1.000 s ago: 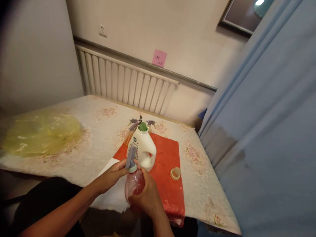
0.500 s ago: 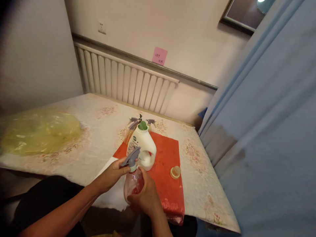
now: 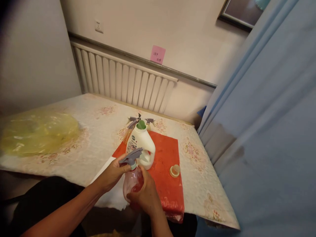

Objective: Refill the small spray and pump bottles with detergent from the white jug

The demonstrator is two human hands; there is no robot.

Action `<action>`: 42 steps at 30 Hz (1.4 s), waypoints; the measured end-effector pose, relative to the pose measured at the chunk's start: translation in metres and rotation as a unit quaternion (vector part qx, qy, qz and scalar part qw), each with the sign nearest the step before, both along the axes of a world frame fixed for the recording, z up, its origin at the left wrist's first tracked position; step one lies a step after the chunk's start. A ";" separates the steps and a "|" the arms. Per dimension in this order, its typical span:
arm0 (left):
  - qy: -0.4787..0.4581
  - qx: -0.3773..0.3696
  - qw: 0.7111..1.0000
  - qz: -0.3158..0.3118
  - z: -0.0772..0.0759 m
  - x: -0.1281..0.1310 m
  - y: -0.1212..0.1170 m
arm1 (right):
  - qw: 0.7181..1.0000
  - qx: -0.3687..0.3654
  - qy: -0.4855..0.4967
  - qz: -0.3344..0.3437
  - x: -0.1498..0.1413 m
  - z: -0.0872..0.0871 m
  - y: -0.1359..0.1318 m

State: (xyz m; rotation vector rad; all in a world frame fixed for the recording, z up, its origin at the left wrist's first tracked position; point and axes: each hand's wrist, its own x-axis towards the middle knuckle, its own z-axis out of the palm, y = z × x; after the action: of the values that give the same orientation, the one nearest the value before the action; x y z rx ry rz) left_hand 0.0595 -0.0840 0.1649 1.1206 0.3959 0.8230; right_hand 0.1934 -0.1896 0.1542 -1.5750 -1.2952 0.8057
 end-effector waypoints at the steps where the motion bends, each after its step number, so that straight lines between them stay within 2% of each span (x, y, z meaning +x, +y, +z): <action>1: -0.003 -0.001 1.000 -0.003 0.001 0.000 0.000 | 1.000 -0.002 0.001 0.001 0.000 -0.001 0.000; 5: 0.001 -0.001 1.000 -0.016 0.004 -0.002 0.001 | 1.000 0.009 -0.005 0.005 0.001 0.000 -0.001; 10: 0.020 -0.004 1.000 -0.001 0.004 -0.006 0.001 | 1.000 0.001 -0.008 0.005 0.000 0.001 0.000; 16: -0.025 -0.034 0.999 -0.034 0.000 -0.006 -0.002 | 1.000 0.014 0.005 0.012 -0.005 0.004 0.001; 21: -0.033 -0.021 0.999 -0.009 0.000 -0.004 -0.001 | 0.999 -0.032 -0.007 -0.017 -0.005 0.007 0.000; 27: -0.036 -0.035 0.998 -0.032 -0.001 -0.004 0.002 | 1.000 -0.010 -0.003 -0.004 -0.005 0.011 -0.001; 32: -0.034 -0.035 0.999 -0.014 0.002 -0.001 0.000 | 0.999 -0.023 -0.011 -0.020 -0.006 0.014 -0.001; 37: -0.028 -0.041 0.997 -0.061 0.003 -0.001 0.002 | 1.000 0.007 -0.014 -0.013 -0.003 0.011 -0.003; 42: 0.002 -0.011 1.000 0.005 -0.001 0.002 0.002 | 1.000 0.004 -0.016 -0.018 0.001 0.009 -0.004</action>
State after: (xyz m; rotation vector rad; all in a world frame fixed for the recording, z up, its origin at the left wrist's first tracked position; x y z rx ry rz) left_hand 0.0619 -0.0821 0.1643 1.1009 0.4141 0.8234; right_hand 0.1941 -0.1933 0.1628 -1.6069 -1.2864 0.7557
